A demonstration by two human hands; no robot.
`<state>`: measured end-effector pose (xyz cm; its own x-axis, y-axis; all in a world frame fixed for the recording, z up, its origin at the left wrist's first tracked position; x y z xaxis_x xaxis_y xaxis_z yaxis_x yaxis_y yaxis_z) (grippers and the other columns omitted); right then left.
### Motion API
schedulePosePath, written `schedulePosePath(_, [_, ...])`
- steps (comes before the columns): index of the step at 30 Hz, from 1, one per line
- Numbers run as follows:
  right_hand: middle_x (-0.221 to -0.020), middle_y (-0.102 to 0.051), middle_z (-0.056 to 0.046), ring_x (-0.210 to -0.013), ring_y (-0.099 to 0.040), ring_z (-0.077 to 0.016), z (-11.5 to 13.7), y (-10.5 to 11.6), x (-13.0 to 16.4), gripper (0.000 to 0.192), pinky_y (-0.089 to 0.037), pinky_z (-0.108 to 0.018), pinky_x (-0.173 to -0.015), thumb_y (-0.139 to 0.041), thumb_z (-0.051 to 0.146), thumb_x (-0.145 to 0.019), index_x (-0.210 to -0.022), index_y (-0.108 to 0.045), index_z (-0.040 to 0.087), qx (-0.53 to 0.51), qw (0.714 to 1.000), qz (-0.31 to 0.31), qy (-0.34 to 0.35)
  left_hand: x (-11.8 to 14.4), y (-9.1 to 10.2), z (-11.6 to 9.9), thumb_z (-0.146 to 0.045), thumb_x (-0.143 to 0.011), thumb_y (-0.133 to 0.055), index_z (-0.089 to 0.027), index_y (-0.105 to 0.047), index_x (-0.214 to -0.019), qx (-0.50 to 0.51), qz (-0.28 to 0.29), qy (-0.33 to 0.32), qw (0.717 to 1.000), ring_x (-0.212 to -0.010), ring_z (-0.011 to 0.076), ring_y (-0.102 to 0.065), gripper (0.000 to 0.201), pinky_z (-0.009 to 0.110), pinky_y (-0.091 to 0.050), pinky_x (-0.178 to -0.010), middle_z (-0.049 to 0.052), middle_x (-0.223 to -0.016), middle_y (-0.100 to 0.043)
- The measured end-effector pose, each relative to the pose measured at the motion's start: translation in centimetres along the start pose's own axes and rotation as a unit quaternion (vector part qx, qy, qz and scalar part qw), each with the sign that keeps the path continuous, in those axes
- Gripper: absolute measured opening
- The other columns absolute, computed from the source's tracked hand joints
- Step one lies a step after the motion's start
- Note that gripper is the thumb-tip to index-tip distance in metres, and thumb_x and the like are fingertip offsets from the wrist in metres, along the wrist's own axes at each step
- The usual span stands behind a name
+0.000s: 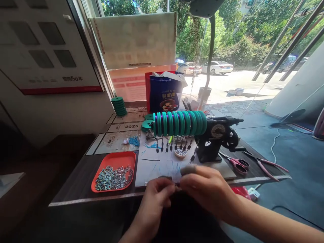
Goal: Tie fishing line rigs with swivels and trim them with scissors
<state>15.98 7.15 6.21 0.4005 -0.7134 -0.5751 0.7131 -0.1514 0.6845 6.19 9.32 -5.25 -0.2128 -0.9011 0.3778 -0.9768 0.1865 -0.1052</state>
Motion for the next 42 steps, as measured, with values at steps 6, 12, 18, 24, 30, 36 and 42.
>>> schedulePosePath(6, [-0.067, -0.057, -0.002, -0.057, -0.047, -0.0124, 3.1, -1.2, 4.0, 0.019, -0.031, -0.028, -0.053, -0.043, 0.01, -0.086, -0.089, -0.061, 0.014, 0.189, 0.962, -0.004, 0.195, 0.1, -1.9, 3.2, -0.01, -0.059, -0.067, -0.013, -0.056, -0.074, 0.22, 0.011, 0.182, 0.958, -0.044, 0.0014, -0.044, 0.018, 0.01, -0.019, -0.037, -0.004, -0.056, -0.054])
schedulePosePath(12, [-0.065, -0.056, -0.003, -0.055, -0.046, -0.0119, 1.5, -1.8, 4.2, 0.023, -0.031, -0.028, -0.052, -0.043, 0.009, -0.086, -0.075, -0.062, 0.015, 0.146, 0.978, -0.053, 0.142, 0.2, -2.6, 3.3, -0.005, -0.06, -0.065, -0.011, -0.056, -0.071, 0.274, 0.028, 0.193, 0.942, -0.04, -0.0008, -0.04, 0.016, 0.007, -0.015, -0.033, -0.003, -0.056, -0.053])
schedulePosePath(18, [-0.069, -0.061, -0.003, -0.066, -0.059, -0.015, -5.4, -3.5, 6.5, 0.025, -0.045, -0.023, -0.06, -0.057, 0.038, -0.081, -0.075, -0.064, 0.015, -0.216, 0.937, -0.024, -0.273, 0.3, -3.4, 2.9, -0.013, -0.058, -0.066, -0.013, -0.056, -0.07, 0.219, 0.084, 0.181, 0.955, -0.042, -0.0006, -0.033, 0.016, 0.01, -0.014, -0.036, -0.002, -0.059, -0.054])
schedulePosePath(24, [-0.059, -0.054, -0.003, -0.051, -0.048, -0.0089, 0.5, -2.3, 4.7, 0.022, -0.034, -0.017, -0.046, -0.046, 0.013, -0.077, -0.06, -0.06, 0.014, -0.096, 0.992, 0.022, -0.078, 0.8, -1.8, -3.5, -0.022, -0.075, -0.055, -0.017, -0.063, -0.065, -0.268, -0.032, -0.227, 0.936, -0.075, 0.0123, -0.055, 0.013, 0.021, -0.042, -0.067, 0.004, -0.079, -0.057])
schedulePosePath(30, [-0.067, -0.062, -0.002, -0.064, -0.055, -0.01, -0.4, -1.6, 0.2, 0.01, -0.041, -0.019, -0.062, -0.056, 0.016, -0.077, -0.071, -0.063, 0.013, -0.306, 0.931, 0.091, -0.179, 5.6, -3.2, -6.0, -0.011, -0.077, -0.05, -0.013, -0.065, -0.075, -0.502, -0.199, -0.518, 0.664, -0.073, 0.0171, -0.061, 0.016, 0.022, -0.049, -0.064, 0.011, -0.081, -0.06])
schedulePosePath(36, [-0.06, -0.059, -0.001, -0.045, -0.039, -0.0048, -5.2, -4.5, -2.8, 0.015, -0.029, -0.018, -0.044, -0.064, 0.025, -0.064, -0.067, -0.062, 0.01, -0.424, 0.826, 0.122, -0.351, 7.4, -2.8, -4.9, -0.009, -0.078, -0.053, -0.011, -0.065, -0.083, -0.502, -0.278, -0.622, 0.533, -0.083, 0.0212, -0.06, 0.013, 0.027, -0.048, -0.073, 0.01, -0.077, -0.063])
schedulePosePath(42, [-0.058, -0.056, 0.001, -0.05, -0.042, -0.0064, -5.2, -5.5, -2.8, 0.007, -0.034, -0.019, -0.049, -0.061, 0.019, -0.067, -0.066, -0.062, 0.012, -0.377, 0.856, 0.137, -0.327, 4.8, -1.7, -5.3, -0.01, -0.081, -0.048, -0.017, -0.066, -0.091, -0.398, -0.145, -0.538, 0.729, -0.074, 0.0151, -0.061, 0.021, 0.023, -0.048, -0.071, 0.007, -0.078, -0.064])
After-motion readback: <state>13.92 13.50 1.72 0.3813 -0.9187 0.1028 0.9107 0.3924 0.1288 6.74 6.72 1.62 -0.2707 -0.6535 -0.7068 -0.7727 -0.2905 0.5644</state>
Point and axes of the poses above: each hand's wrist, its own x-axis away from the middle knuckle, its own y-axis out of the back of the hand, z = x × y, the point moved 10 cm from there along -x, towards the middle knuckle
